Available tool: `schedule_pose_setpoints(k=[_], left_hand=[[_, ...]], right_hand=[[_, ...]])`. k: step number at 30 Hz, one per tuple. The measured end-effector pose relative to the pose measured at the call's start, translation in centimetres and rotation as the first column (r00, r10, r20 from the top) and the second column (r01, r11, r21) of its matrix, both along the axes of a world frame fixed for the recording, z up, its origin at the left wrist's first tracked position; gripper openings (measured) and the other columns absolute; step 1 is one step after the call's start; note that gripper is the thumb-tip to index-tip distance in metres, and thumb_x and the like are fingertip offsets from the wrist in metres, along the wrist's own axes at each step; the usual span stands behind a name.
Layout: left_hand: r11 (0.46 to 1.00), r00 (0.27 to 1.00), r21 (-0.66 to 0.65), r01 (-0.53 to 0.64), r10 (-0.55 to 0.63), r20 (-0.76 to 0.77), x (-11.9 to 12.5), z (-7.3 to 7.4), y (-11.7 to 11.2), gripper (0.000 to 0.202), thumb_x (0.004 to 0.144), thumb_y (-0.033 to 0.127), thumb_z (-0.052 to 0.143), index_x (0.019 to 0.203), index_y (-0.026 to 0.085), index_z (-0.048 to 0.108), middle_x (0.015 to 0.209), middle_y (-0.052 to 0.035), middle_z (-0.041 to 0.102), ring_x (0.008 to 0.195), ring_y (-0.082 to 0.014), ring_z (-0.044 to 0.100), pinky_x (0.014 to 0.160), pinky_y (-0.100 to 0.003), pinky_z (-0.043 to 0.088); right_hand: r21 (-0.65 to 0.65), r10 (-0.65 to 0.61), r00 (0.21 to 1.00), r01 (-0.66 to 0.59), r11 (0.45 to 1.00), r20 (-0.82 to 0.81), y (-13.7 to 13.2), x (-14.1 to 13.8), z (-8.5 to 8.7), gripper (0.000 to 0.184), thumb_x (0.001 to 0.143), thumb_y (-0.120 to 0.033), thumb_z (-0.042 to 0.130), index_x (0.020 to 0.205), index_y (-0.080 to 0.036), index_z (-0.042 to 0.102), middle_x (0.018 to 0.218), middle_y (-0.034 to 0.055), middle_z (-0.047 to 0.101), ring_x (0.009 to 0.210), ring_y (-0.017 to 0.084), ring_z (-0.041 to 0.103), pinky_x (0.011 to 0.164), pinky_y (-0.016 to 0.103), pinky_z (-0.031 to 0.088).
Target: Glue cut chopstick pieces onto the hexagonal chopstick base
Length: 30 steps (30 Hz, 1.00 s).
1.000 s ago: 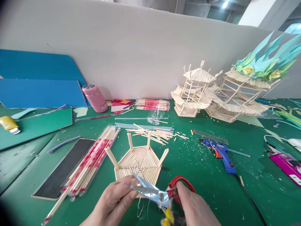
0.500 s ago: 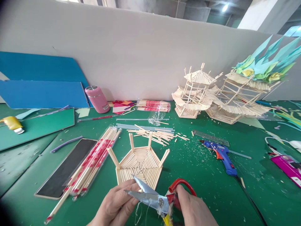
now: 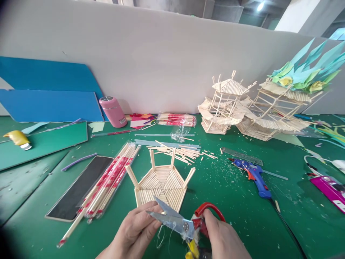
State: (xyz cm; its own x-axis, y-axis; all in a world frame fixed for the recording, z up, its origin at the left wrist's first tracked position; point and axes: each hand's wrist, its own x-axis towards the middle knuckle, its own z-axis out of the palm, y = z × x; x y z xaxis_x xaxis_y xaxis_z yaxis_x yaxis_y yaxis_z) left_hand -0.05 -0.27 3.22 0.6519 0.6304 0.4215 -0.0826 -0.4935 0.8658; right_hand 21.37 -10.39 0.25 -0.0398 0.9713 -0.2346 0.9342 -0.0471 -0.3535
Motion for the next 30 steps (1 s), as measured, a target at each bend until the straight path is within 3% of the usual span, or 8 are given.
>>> schedule_pose_setpoints(k=[3, 6, 13, 18, 21, 25, 30], left_hand=[[1.0, 0.999, 0.004, -0.021, 0.022, -0.038, -0.1, 0.3, -0.1, 0.021, 0.081, 0.002, 0.041, 0.091, 0.016, 0.053, 0.077, -0.0055, 0.054, 0.069, -0.0126, 0.05, 0.062, -0.021, 0.04], [1.0, 0.997, -0.007, -0.023, 0.022, -0.072, -0.2, 0.4, -0.1, 0.021, 0.082, 0.002, 0.04, 0.09, 0.015, 0.054, 0.076, -0.0049, 0.054, 0.069, -0.0118, 0.049, 0.061, -0.02, 0.039], [0.978, 0.986, -0.153, 0.14, -0.151, -0.063, -0.5, 0.6, 0.4, 0.02, 0.084, 0.009, 0.04, 0.092, 0.014, 0.057, 0.079, -0.0061, 0.058, 0.072, -0.0133, 0.051, 0.065, -0.022, 0.039], [0.904, 0.964, -0.363, 0.225, -0.26, -0.051, -0.6, 1.1, 0.6, 0.022, 0.086, 0.022, 0.041, 0.087, 0.012, 0.061, 0.073, -0.0051, 0.055, 0.066, -0.0131, 0.047, 0.061, -0.023, 0.037], [0.843, 0.956, -0.482, 0.239, -0.291, -0.034, -0.6, 1.3, 0.7, 0.027, 0.085, 0.03, 0.043, 0.073, 0.012, 0.059, 0.063, -0.0007, 0.043, 0.058, -0.011, 0.036, 0.054, -0.023, 0.031], [0.773, 0.937, -0.572, 0.275, -0.349, -0.02, -0.7, 1.2, 0.7, 0.034, 0.084, 0.037, 0.043, 0.062, 0.014, 0.053, 0.058, 0.0014, 0.031, 0.056, -0.0113, 0.027, 0.051, -0.026, 0.023], [0.73, 0.935, -0.627, 0.274, -0.355, -0.005, -0.8, 1.0, 0.7, 0.033, 0.083, 0.038, 0.044, 0.059, 0.016, 0.051, 0.057, 0.0017, 0.029, 0.055, -0.0114, 0.024, 0.051, -0.028, 0.019]], right_hand=[[0.005, -0.016, 1.0, 0.015, 1.0, 0.016, -0.2, 0.1, -0.1, 0.071, 0.065, -0.032, 0.051, 0.127, -0.007, 0.028, 0.109, 0.0196, 0.058, 0.097, 0.031, 0.058, 0.075, 0.038, 0.052], [0.029, -0.029, 1.0, 0.029, 0.999, 0.01, -0.1, -0.2, 0.3, 0.067, 0.064, -0.033, 0.054, 0.123, -0.009, 0.032, 0.105, 0.0197, 0.058, 0.094, 0.031, 0.058, 0.072, 0.038, 0.052], [0.108, 0.03, 0.998, -0.023, 0.994, -0.06, 1.4, -0.9, 2.7, 0.048, 0.065, -0.036, 0.056, 0.104, -0.015, 0.037, 0.087, 0.0127, 0.059, 0.075, 0.025, 0.061, 0.058, 0.036, 0.052], [0.08, 0.105, 0.992, -0.099, 0.992, -0.069, 2.6, -0.4, 3.9, 0.045, 0.066, -0.026, 0.056, 0.104, -0.018, 0.034, 0.089, 0.0091, 0.057, 0.075, 0.022, 0.058, 0.058, 0.034, 0.049], [0.076, 0.138, 0.988, -0.132, 0.988, -0.076, 3.0, -0.2, 4.6, 0.043, 0.066, -0.025, 0.056, 0.103, -0.017, 0.035, 0.086, 0.0072, 0.056, 0.075, 0.021, 0.056, 0.061, 0.034, 0.047], [0.096, 0.175, 0.98, -0.166, 0.981, -0.092, 3.4, -0.3, 5.4, 0.026, 0.065, -0.023, 0.054, 0.088, -0.019, 0.042, 0.076, 0.0043, 0.056, 0.067, 0.019, 0.055, 0.057, 0.031, 0.044], [0.105, 0.216, 0.965, -0.202, 0.974, -0.146, 3.9, -0.4, 5.9, 0.022, 0.058, -0.016, 0.052, 0.079, -0.019, 0.044, 0.065, 0.0012, 0.053, 0.057, 0.017, 0.051, 0.052, 0.029, 0.039]])
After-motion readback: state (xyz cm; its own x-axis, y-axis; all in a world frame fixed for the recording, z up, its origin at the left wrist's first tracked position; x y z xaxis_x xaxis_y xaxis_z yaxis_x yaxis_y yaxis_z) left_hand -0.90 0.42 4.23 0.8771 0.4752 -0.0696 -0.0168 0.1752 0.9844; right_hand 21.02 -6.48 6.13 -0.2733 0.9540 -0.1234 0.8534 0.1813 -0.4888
